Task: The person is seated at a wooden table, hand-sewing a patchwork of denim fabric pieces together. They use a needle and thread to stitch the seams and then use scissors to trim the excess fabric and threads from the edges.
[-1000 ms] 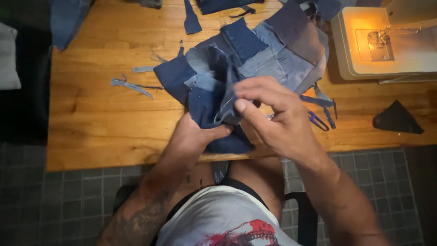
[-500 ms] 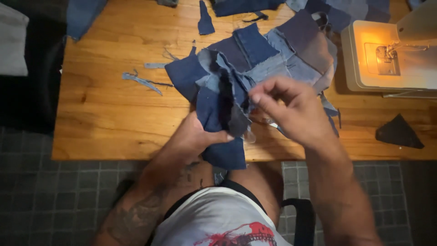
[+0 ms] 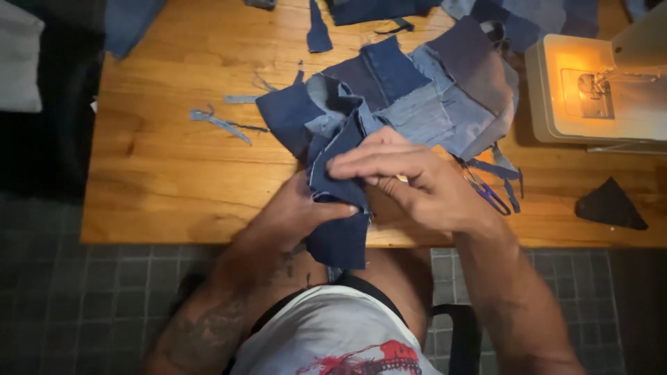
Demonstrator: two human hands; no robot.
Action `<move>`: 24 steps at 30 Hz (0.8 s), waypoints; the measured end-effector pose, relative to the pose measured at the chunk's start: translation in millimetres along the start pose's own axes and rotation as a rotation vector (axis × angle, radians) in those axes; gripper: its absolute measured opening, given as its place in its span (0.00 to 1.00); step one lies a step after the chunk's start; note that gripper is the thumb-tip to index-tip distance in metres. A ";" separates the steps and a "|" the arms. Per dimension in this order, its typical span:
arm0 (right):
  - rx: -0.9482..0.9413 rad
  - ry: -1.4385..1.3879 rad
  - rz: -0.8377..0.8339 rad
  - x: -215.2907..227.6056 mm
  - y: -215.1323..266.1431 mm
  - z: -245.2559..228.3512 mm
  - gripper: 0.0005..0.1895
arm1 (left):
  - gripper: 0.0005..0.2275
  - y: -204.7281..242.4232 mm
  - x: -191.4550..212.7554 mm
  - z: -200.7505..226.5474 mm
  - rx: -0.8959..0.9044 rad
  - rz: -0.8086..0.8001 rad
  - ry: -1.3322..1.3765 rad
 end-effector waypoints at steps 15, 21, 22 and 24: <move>0.057 -0.449 0.362 26.6 39.8 33.4 0.11 | 0.36 4.9 -6.0 -11.6 0.145 -0.065 0.242; 0.067 -0.245 0.067 -4.0 41.1 19.6 0.25 | 0.27 17.3 -14.0 19.1 0.164 -0.091 0.243; 0.065 -0.246 0.069 -2.8 38.2 15.3 0.25 | 0.27 18.2 -15.3 22.4 0.167 -0.094 0.244; 0.040 -0.098 0.002 -6.7 29.5 7.8 0.19 | 0.32 21.3 -10.3 18.8 0.280 -0.019 0.256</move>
Point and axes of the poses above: each hand's wrist, its own y-axis away from the middle knuckle, its own x-axis out of the back of the hand, z = x × y, the point moved 10 cm from there along -y, towards the middle knuckle, and after that the axes turned 6 degrees about -y, right-handed, at the moved point
